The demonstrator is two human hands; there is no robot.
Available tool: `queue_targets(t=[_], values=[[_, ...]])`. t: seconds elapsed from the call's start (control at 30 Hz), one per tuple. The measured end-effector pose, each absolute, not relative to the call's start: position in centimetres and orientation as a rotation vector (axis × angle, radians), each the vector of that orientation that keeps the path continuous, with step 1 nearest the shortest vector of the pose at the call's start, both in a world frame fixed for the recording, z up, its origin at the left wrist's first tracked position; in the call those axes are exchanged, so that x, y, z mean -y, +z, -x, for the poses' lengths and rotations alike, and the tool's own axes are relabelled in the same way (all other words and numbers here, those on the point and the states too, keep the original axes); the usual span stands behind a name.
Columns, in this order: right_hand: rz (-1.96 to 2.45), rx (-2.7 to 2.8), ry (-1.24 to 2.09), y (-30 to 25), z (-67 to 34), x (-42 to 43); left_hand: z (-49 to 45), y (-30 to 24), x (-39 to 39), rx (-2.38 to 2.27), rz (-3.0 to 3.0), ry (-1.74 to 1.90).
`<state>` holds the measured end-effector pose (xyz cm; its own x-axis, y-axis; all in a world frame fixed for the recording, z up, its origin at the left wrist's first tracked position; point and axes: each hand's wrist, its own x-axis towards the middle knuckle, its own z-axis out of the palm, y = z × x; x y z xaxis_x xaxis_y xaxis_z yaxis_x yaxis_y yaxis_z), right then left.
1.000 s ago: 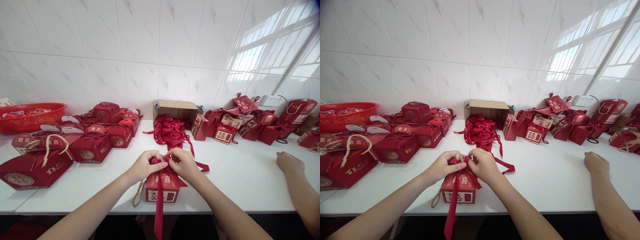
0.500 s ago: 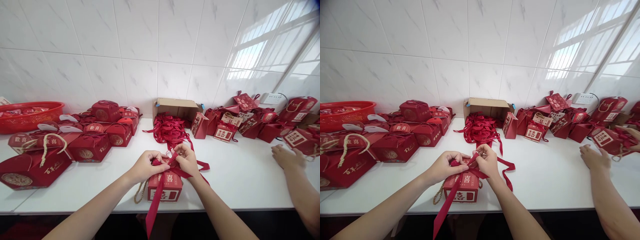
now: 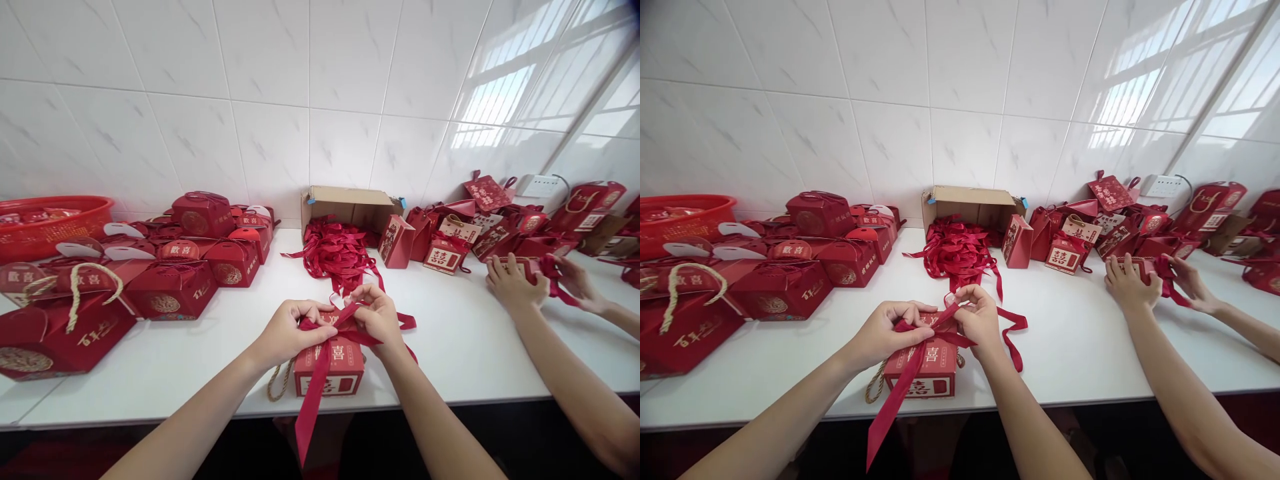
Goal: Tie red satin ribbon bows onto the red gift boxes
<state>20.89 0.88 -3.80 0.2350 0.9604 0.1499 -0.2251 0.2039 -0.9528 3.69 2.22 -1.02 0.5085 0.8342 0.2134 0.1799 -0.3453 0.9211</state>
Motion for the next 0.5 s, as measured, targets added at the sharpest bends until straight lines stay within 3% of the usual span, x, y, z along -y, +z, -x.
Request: queue_targets(t=[0.27, 0.37, 0.5], values=[[0.781, 1.649, 1.226, -3.5, -25.6, 1.8, -2.4, -1.0, -1.0, -0.922, -1.81, 0.935], [0.874, 1.969, 1.08, -4.2, -25.5, 3.8, -2.6, -1.4, 0.3, -0.96, -1.823, 1.019], [1.0, 1.994, 0.803, -5.0, -24.7, 6.2, -3.1, -1.5, 2.5, -0.908, -1.881, 1.021]])
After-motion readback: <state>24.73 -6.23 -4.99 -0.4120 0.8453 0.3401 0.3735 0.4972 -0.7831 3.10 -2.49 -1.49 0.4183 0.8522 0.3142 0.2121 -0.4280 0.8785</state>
